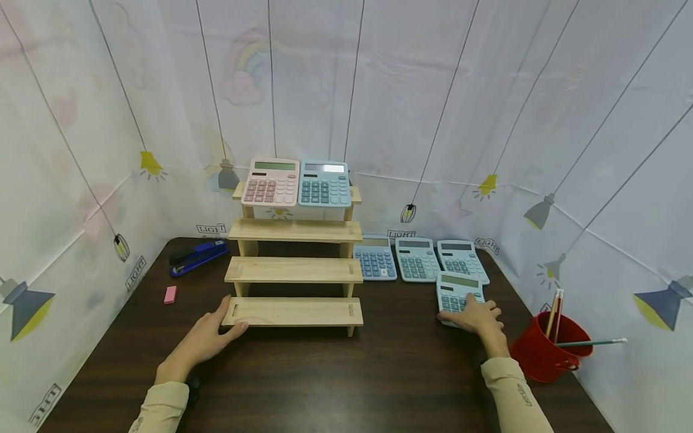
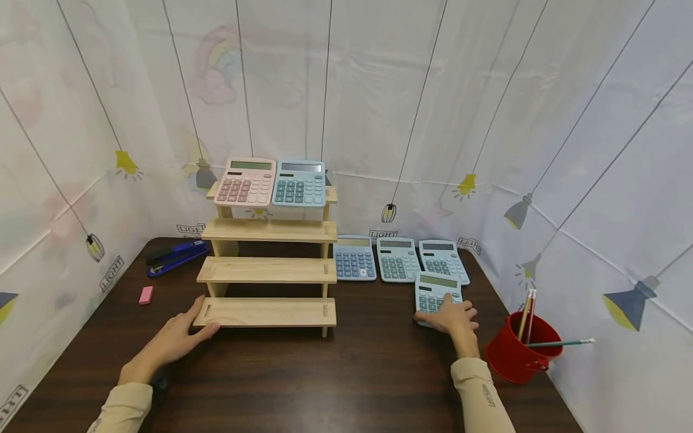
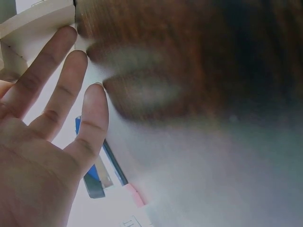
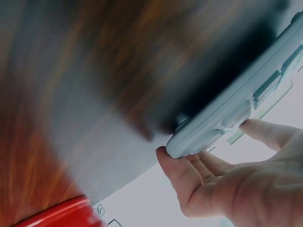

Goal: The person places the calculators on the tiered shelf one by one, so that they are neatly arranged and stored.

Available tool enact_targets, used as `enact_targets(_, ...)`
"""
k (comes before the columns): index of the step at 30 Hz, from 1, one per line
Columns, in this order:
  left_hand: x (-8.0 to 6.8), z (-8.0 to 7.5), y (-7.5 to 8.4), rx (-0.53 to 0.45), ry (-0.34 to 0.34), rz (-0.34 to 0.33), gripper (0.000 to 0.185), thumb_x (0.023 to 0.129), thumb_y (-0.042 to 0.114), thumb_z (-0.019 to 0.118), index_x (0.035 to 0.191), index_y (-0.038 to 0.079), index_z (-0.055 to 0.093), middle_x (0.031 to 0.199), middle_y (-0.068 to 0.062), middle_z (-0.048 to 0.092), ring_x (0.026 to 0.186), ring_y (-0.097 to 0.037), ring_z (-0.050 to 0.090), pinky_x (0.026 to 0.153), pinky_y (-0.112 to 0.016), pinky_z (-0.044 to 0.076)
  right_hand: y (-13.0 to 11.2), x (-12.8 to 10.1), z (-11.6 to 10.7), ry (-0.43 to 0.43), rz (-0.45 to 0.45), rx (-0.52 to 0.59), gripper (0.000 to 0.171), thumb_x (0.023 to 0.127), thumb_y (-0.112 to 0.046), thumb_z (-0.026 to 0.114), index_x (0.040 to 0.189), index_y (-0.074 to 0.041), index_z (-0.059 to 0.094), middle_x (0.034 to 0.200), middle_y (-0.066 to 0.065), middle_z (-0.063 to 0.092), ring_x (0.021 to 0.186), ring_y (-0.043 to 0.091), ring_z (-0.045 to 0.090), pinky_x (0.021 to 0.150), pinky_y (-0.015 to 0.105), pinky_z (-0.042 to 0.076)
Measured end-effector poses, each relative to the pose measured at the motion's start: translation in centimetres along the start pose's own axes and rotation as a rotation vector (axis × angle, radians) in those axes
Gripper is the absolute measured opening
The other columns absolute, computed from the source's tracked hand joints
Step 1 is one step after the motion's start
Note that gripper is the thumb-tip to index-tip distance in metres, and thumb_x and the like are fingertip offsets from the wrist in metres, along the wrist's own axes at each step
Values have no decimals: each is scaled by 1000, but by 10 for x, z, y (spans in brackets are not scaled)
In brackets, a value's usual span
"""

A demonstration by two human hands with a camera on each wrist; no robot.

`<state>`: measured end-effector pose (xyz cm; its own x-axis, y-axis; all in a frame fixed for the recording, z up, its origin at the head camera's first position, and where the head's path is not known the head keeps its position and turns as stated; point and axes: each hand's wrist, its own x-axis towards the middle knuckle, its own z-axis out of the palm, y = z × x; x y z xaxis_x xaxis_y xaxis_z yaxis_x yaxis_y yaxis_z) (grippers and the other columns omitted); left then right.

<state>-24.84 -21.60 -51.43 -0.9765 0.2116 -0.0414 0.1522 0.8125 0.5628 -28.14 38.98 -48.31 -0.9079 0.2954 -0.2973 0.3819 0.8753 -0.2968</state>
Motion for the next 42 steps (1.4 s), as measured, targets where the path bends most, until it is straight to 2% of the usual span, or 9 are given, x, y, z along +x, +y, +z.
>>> enact_targets(8,0,0,1,-10,-8,-7,102,95,66,52,160,-2,11,154,-36,37,138,-55,43,109,-67,38,-13,-6,2,14,-38,24,123,79,-75,62,155,7,14,137,49,18,123,64,27,104,79,29)
enact_targets(14,-1,-1,0,-7,-7,-5,102,96,65,52,160,-2,11,153,-37,37,137,-55,43,108,-67,39,-31,-14,-3,32,-91,31,124,79,-79,59,157,6,13,140,49,19,125,64,29,102,79,32)
enact_targets(20,-1,-1,-1,-1,-9,-16,102,95,66,52,160,-1,11,154,-36,36,137,-56,42,108,-68,38,-58,-24,-16,54,-148,45,124,79,-80,59,159,2,12,147,50,16,133,66,25,101,79,33)
enact_targets(27,0,0,1,0,-1,-7,102,96,65,52,160,-2,11,154,-36,37,136,-57,43,107,-68,39,-91,-36,-31,86,-246,43,123,79,-81,58,161,-3,10,156,47,7,143,69,11,103,82,29)
enact_targets(36,0,-1,2,-7,-10,-15,102,96,66,52,160,-1,10,155,-36,34,138,-57,40,108,-69,37,-140,-54,-45,158,-355,41,115,79,-74,63,161,-7,18,155,42,21,142,63,25,104,77,33)
enact_targets(42,-1,0,1,3,-15,-18,102,96,66,51,160,-1,10,155,-37,35,138,-57,41,108,-69,38,-166,-60,-49,160,-399,55,112,80,-72,63,162,-11,17,157,40,18,145,59,22,106,75,33)
